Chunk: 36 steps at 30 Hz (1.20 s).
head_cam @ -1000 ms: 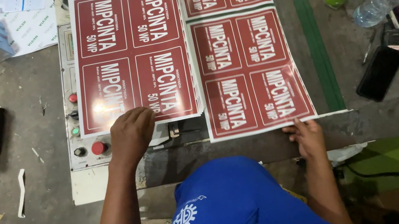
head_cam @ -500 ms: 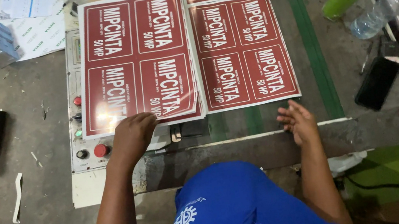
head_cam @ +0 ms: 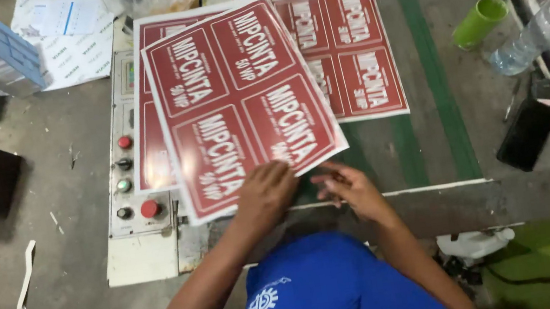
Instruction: The person stands at a workbench and repeatedly picks up printed sheets from a stack, separates them, and places them onto a separate pile. The sheets feature red and white branding text. The person handles the sheets by hand throughout the process.
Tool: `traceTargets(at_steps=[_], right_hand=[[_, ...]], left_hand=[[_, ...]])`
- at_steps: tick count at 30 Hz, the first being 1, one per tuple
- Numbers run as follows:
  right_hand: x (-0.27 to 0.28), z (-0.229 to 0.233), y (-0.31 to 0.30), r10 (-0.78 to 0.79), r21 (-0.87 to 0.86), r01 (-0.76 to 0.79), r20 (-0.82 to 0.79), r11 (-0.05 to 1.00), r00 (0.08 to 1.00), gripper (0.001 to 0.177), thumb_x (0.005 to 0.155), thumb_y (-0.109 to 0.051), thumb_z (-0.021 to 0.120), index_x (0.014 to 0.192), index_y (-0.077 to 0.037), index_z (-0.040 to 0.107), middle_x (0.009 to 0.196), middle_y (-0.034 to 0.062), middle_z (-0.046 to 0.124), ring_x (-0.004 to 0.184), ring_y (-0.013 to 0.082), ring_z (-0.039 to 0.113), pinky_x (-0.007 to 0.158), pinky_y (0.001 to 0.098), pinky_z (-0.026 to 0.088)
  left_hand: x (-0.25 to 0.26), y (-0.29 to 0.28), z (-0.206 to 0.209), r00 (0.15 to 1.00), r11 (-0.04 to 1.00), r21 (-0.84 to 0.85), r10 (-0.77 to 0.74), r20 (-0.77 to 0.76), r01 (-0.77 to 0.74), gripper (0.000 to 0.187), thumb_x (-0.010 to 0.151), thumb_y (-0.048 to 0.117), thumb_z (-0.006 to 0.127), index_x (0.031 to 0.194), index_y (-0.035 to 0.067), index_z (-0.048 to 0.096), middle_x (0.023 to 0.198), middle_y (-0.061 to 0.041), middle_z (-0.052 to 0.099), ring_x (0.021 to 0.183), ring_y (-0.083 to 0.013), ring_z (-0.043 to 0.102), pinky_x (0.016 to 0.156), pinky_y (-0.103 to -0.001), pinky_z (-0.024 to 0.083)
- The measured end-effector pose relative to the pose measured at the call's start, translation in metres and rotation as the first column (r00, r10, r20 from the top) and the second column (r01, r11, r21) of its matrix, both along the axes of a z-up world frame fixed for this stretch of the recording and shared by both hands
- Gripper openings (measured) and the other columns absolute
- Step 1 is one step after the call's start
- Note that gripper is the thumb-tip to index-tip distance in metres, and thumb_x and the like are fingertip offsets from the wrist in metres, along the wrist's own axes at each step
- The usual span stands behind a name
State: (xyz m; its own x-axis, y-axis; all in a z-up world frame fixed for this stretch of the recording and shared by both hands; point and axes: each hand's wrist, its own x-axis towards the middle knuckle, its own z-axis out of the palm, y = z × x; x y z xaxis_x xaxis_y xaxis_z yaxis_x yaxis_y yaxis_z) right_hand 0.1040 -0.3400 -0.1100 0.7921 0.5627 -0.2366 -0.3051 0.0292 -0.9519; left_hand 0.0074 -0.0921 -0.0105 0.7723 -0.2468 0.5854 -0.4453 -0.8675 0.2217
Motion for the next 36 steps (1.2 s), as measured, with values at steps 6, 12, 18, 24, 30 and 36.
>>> traceTargets(at_steps=[6, 12, 18, 24, 30, 36], right_hand=[[-0.002, -0.010, -0.002, -0.081, -0.070, 0.076, -0.066, 0.995, 0.995, 0.030, 0.099, -0.020, 0.066, 0.123, -0.003, 0.066, 0.098, 0.0075, 0.077, 0.075, 0.0167, 0.074, 0.051, 0.0272, 0.049], [-0.001, -0.051, -0.074, -0.335, 0.017, 0.339, -0.099, 0.941, 0.937, 0.023, 0.102, -0.017, 0.064, 0.121, -0.006, 0.063, 0.096, 0.0092, 0.074, 0.077, 0.0164, 0.072, 0.053, 0.0276, 0.050], [-0.007, -0.067, -0.154, -0.606, -0.159, 0.587, -0.132, 0.794, 0.784, 0.022, 0.102, -0.016, 0.063, 0.122, -0.006, 0.061, 0.105, 0.0078, 0.075, 0.077, 0.0204, 0.072, 0.054, 0.0291, 0.048], [-0.018, -0.091, -0.207, -0.603, -0.228, 0.568, -0.137, 0.791, 0.786, 0.030, 0.102, -0.016, 0.062, 0.131, -0.008, 0.062, 0.106, 0.0073, 0.070, 0.082, 0.0199, 0.071, 0.056, 0.0294, 0.048], [-0.029, -0.087, -0.195, -0.604, -0.279, 0.551, -0.154, 0.786, 0.782, 0.026, 0.103, -0.016, 0.062, 0.126, -0.006, 0.063, 0.107, 0.0099, 0.073, 0.083, 0.0215, 0.072, 0.056, 0.0300, 0.049], [-0.009, -0.083, -0.167, -0.533, -0.188, 0.505, -0.160, 0.843, 0.831, 0.028, 0.100, -0.017, 0.065, 0.125, -0.006, 0.062, 0.108, 0.0067, 0.073, 0.081, 0.0198, 0.073, 0.055, 0.0281, 0.049]], left_hand=[[0.003, -0.028, -0.020, 0.997, 0.996, 0.032, -0.083, 0.005, 0.083, 0.031, 0.086, 0.019, 0.069, 0.109, -0.002, 0.068, 0.118, -0.019, 0.068, 0.114, -0.0346, 0.065, 0.098, -0.050, 0.050], [0.000, 0.032, -0.039, 0.985, 0.994, -0.089, 0.047, -0.163, -0.062, 0.022, 0.094, 0.015, 0.071, 0.115, 0.008, 0.072, 0.124, -0.011, 0.072, 0.118, -0.0283, 0.068, 0.104, -0.045, 0.053], [-0.007, 0.089, -0.011, 0.937, 0.974, 0.062, 0.225, -0.266, -0.217, 0.055, 0.082, 0.042, 0.074, 0.122, 0.003, 0.069, 0.134, -0.017, 0.063, 0.129, -0.0357, 0.055, 0.104, -0.051, 0.044], [-0.008, 0.105, -0.018, 0.900, 0.944, 0.261, 0.282, -0.332, -0.200, 0.036, 0.091, 0.030, 0.069, 0.117, 0.005, 0.071, 0.138, -0.015, 0.065, 0.130, -0.0324, 0.058, 0.101, -0.047, 0.049], [-0.009, 0.095, 0.015, 0.843, 0.950, 0.187, 0.308, -0.442, -0.250, 0.015, 0.100, 0.018, 0.065, 0.101, 0.011, 0.078, 0.104, -0.006, 0.080, 0.095, -0.0273, 0.075, 0.078, -0.042, 0.059], [-0.014, 0.091, 0.010, 0.929, 0.930, -0.023, 0.365, -0.066, -0.367, 0.011, 0.098, 0.014, 0.074, 0.101, 0.004, 0.077, 0.102, -0.011, 0.079, 0.090, -0.0261, 0.077, 0.070, -0.037, 0.060]])
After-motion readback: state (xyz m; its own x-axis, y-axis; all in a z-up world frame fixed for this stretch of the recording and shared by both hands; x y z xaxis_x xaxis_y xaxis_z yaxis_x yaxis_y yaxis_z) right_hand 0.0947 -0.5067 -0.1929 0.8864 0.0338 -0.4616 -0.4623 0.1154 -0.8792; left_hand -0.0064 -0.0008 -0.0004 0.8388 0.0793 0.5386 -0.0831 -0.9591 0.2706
